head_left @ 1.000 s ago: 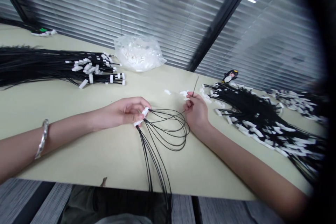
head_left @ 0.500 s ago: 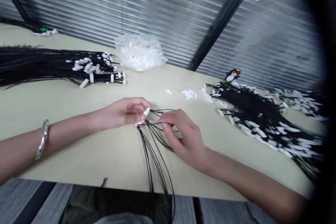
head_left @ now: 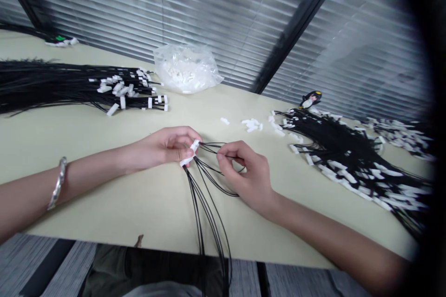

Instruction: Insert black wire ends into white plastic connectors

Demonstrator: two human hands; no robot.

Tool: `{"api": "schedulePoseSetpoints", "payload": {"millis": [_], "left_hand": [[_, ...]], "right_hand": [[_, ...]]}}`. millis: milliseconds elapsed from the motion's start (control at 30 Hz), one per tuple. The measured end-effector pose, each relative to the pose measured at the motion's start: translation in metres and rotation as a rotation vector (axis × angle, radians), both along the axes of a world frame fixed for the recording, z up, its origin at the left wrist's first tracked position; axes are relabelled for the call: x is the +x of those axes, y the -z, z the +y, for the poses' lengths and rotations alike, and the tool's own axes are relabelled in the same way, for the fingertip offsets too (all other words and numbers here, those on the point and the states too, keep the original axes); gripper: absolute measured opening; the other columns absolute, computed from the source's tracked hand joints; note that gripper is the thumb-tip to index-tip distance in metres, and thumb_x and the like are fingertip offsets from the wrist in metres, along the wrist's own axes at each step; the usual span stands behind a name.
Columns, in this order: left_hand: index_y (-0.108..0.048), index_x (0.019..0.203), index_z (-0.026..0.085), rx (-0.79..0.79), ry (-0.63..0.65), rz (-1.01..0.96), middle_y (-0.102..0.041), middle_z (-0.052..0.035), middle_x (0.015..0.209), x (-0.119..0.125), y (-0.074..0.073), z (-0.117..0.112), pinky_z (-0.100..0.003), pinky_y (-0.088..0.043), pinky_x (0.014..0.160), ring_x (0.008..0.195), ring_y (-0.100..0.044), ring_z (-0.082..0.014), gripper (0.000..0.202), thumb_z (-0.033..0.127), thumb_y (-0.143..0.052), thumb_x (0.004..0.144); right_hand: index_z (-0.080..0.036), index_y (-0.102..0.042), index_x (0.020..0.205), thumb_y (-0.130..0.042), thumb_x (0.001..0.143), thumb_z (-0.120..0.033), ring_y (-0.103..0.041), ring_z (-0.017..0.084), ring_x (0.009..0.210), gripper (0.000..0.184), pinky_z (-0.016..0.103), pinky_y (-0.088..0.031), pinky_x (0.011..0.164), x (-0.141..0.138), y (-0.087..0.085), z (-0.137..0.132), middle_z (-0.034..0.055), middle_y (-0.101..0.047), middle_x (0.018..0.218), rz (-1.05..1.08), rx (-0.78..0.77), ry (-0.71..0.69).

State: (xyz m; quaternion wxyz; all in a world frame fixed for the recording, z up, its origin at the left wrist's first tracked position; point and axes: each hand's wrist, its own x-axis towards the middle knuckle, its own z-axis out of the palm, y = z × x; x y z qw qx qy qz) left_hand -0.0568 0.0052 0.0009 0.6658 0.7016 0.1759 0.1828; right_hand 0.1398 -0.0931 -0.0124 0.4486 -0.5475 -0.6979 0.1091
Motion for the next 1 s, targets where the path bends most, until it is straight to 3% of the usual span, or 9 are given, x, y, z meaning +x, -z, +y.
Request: {"api": "schedulePoseSetpoints", "payload": {"millis": [567,833,1000], "left_hand": [[-0.051,0.104,0.014,-0.016,-0.031,-0.001,-0.056,-0.0015,0.080,0.0006,-0.0021,-0.0021,-0.026,-0.048,0.068,0.070,-0.056,-0.0109,0.023,0.020,-0.057,0.082],[-0.050,0.105,0.015,-0.016,-0.030,0.006,-0.056,-0.0004,0.080,0.0009,-0.0012,-0.0020,-0.027,-0.047,0.070,0.071,-0.057,-0.0109,0.023,0.019,-0.056,0.083],[-0.050,0.106,0.014,-0.020,-0.028,0.005,-0.056,-0.0005,0.080,0.0005,-0.0014,-0.0016,-0.027,-0.047,0.069,0.070,-0.057,-0.0109,0.024,0.018,-0.055,0.083]], "right_hand": [[-0.012,-0.055,0.073,-0.053,0.076,-0.020,-0.041,-0.005,0.059,0.009,0.005,-0.034,0.057,0.0007,-0.0004,0.0004,-0.0029,-0.049,0.062,-0.035,0.095,0.034],[-0.011,-0.053,0.074,-0.052,0.077,-0.027,-0.043,-0.005,0.057,0.017,0.004,-0.036,0.055,-0.0006,0.0019,0.0010,-0.0027,-0.050,0.061,0.002,-0.055,0.055],[-0.009,-0.051,0.074,-0.051,0.078,-0.027,-0.037,-0.006,0.051,0.018,0.002,-0.029,0.047,-0.0001,0.0026,0.0006,-0.0028,-0.047,0.058,0.022,-0.067,0.025]]}}
